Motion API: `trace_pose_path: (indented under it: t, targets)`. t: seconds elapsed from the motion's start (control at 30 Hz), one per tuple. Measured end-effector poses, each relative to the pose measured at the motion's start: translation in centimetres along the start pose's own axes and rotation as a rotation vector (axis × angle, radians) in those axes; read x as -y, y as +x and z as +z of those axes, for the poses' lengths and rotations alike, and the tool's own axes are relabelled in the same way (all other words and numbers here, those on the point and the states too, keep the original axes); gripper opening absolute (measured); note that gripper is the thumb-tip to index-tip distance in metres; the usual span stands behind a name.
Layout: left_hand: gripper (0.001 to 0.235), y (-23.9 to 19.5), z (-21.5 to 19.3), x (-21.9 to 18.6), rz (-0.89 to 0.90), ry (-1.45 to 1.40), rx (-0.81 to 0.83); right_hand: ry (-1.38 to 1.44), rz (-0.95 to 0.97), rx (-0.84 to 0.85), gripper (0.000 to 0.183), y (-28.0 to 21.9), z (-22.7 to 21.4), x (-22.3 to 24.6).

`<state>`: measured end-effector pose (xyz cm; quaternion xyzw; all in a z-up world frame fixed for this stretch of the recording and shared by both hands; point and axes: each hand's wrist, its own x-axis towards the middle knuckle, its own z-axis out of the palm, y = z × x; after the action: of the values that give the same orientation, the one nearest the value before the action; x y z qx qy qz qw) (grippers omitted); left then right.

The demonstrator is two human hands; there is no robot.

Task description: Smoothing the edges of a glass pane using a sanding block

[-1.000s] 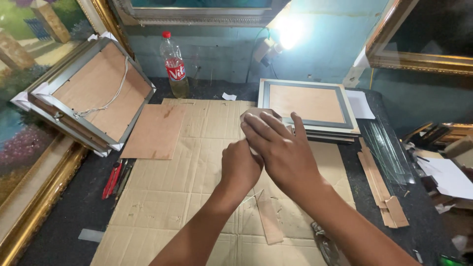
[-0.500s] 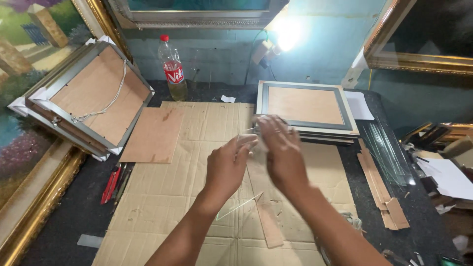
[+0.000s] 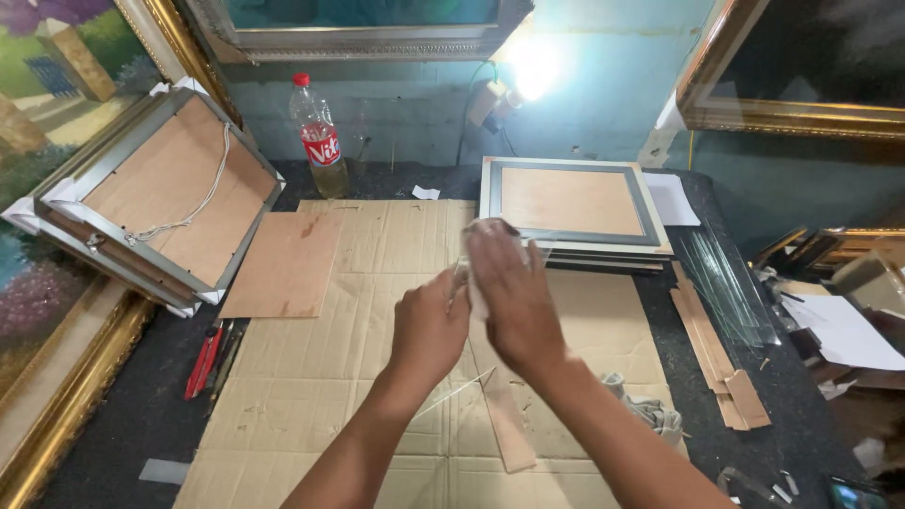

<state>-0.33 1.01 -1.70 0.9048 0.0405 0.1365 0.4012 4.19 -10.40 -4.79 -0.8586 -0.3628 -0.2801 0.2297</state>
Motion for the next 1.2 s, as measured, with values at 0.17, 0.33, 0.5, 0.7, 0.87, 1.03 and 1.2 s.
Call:
trace_pose_path:
  t: [0.17, 0.33, 0.5, 0.7, 0.87, 1.03, 1.2]
  targets:
    - [0.028, -1.1, -1.6, -1.9, -0.058, -0.147, -0.030, 0.264, 0.488, -0.005, 0.062, -0.8, 0.7, -6.0]
    - [0.026, -2.5, -1.9, -3.6, -0.090, -0.224, -0.089, 0.702, 0.912, -0.112, 0.055, -0.1, -1.9, -3.6]
    - [0.021, -2.9, -0.6, -3.2, 0.097, -0.515, -0.174, 0.689, 0.730, -0.269, 0.054, 2.1, -6.3, -1.4]
    - [0.022, -3.9, 0.9, -0.3, 0.012, -0.725, -0.117, 0.466, 0.505, -0.195, 0.060, 0.7, -5.3, -1.7]
    - [0.004, -4.8, -0.6, 2.1, -0.178, -0.631, 0.078, 0.436, 0.348, -0.158, 0.065, -0.6, -3.3, -1.2]
    - [0.033, -3.9, -6.1, -0.5, -0.198, -0.029, 0.351, 0.437, 0.168, -0.144, 0.073, -0.1, -2.7, 1.9]
    - [0.048, -4.0, -6.6, -0.7, -0.191, -0.142, 0.327, 0.337, 0.076, 0.022, 0.083, -0.5, -1.3, 4.7]
